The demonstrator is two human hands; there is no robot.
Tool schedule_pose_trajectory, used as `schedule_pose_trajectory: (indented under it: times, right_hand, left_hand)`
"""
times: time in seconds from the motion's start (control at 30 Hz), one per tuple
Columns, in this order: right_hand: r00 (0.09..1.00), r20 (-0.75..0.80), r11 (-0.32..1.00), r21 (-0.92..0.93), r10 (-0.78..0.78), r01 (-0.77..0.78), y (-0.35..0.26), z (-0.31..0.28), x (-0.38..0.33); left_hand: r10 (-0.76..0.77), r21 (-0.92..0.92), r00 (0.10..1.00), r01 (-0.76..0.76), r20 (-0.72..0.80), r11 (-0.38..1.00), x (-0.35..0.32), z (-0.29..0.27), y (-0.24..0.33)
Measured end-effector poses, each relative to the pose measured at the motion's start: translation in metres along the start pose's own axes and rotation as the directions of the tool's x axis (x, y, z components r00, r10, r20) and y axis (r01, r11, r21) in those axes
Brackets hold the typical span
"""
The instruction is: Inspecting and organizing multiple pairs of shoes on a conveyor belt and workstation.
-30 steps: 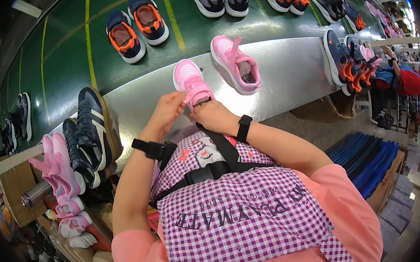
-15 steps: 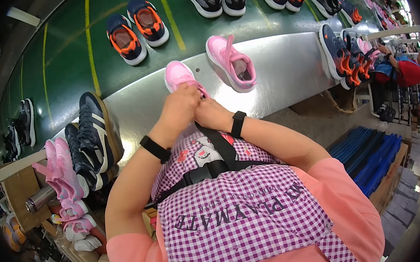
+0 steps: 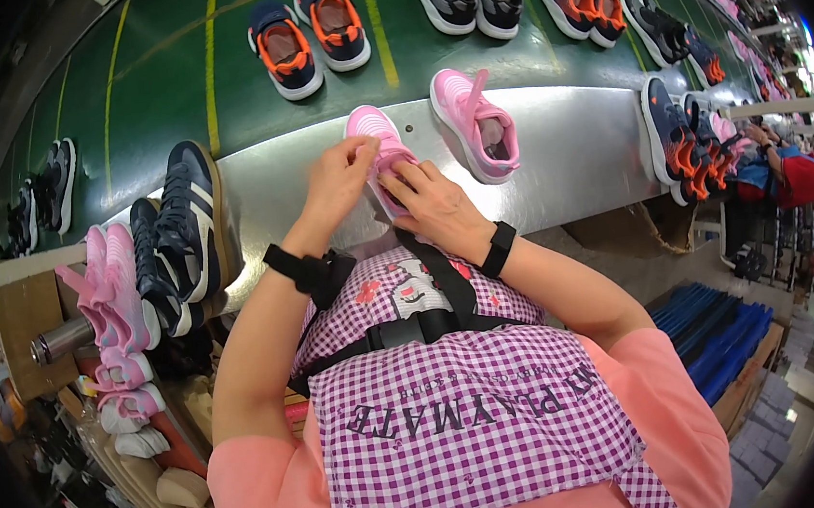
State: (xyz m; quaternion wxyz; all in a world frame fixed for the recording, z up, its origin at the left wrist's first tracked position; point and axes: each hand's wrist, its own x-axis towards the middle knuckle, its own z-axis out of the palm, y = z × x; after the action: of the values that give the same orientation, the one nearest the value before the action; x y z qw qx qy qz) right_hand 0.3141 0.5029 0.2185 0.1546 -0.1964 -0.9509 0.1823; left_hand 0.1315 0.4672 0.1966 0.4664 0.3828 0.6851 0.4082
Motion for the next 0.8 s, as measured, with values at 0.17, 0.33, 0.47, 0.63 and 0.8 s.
schedule_pose_trajectory:
  times: [0.17, 0.33, 0.47, 0.63, 0.8]
  right_hand:
    - [1.000, 0.026, 1.000, 0.005, -0.005, 0.005, 0.001, 0.010, -0.004]
    - [0.997, 0.063, 0.999, -0.029, -0.034, 0.035, 0.000, 0.008, -0.003]
    - [0.997, 0.052, 0.998, -0.016, -0.055, 0.056, 0.005, 0.012, -0.005]
    - [0.998, 0.052, 1.000, 0.017, -0.021, 0.020, 0.007, 0.015, -0.008]
    - [0.998, 0.058, 1.000, 0.013, -0.028, 0.027, 0.008, 0.014, -0.008]
  left_hand:
    - [-0.110, -0.239, 0.991, 0.124, 0.075, 0.963, 0.004, -0.006, -0.009]
    - [-0.236, -0.251, 0.970, 0.242, 0.052, 0.937, -0.004, -0.011, -0.011]
    - [-0.246, -0.310, 0.962, 0.270, 0.117, 0.912, -0.004, -0.015, -0.024]
    - [-0.311, -0.470, 0.938, 0.347, 0.156, 0.811, -0.010, -0.016, -0.032]
    - [-0.319, -0.517, 0.896, 0.440, 0.310, 0.734, -0.010, -0.010, -0.055]
